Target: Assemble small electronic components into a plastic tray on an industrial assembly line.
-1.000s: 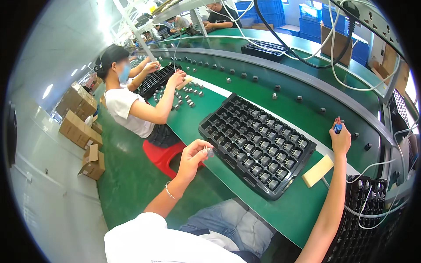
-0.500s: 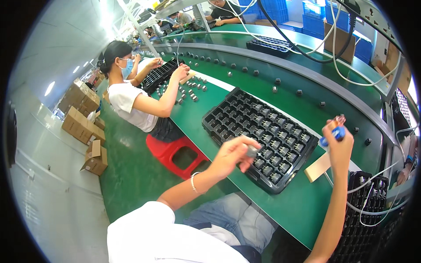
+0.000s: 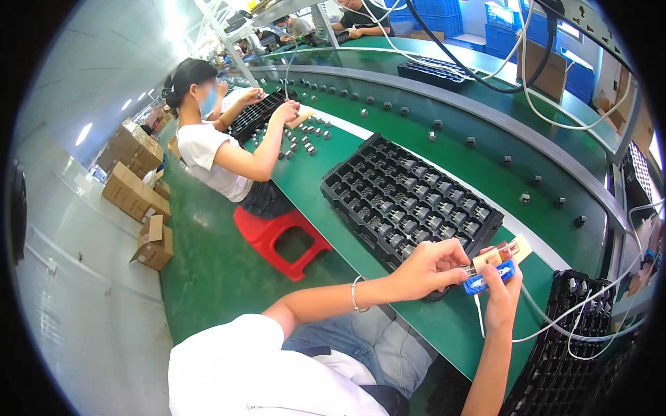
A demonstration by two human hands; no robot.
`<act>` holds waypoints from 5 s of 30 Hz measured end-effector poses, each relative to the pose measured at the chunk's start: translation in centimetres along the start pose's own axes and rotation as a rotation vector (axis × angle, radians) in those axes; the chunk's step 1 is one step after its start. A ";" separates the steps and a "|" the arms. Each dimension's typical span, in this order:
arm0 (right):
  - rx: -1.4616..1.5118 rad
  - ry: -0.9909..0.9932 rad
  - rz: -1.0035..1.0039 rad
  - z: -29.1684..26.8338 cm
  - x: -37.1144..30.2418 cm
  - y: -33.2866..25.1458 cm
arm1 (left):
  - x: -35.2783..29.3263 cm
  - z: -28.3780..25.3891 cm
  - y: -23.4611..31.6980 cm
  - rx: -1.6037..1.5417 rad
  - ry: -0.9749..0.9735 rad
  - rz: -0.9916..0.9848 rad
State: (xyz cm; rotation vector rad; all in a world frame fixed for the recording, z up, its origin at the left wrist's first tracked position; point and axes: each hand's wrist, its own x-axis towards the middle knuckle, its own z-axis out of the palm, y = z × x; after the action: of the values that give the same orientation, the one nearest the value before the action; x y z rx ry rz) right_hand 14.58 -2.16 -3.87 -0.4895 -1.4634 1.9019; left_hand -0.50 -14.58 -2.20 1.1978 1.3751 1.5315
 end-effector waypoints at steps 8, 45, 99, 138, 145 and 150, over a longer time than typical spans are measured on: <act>0.054 -0.028 0.026 -0.4 -0.3 -0.8 | 0.2 1.0 -0.5 0.117 0.091 0.136; -1.055 0.385 -0.256 -6.4 1.1 1.4 | -2.6 -16.1 0.8 1.327 0.544 0.312; -1.071 0.408 -0.308 -6.2 0.7 1.3 | -3.7 -23.3 -0.7 1.407 0.586 0.231; -1.120 0.431 -0.281 -6.2 1.5 2.1 | 1.6 -8.5 -1.9 0.225 0.148 0.125; -1.107 0.443 -0.306 -6.3 1.4 2.5 | 1.5 -8.8 -2.5 0.209 0.121 0.060; -1.103 0.443 -0.283 -6.4 1.6 2.5 | 1.4 -9.0 -2.7 0.167 0.105 0.043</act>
State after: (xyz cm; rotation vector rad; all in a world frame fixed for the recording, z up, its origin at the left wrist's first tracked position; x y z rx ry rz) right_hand 16.95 3.05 -7.98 -1.0320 -2.0113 0.5663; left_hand -9.69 -15.49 -4.54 1.2694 1.5822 1.5530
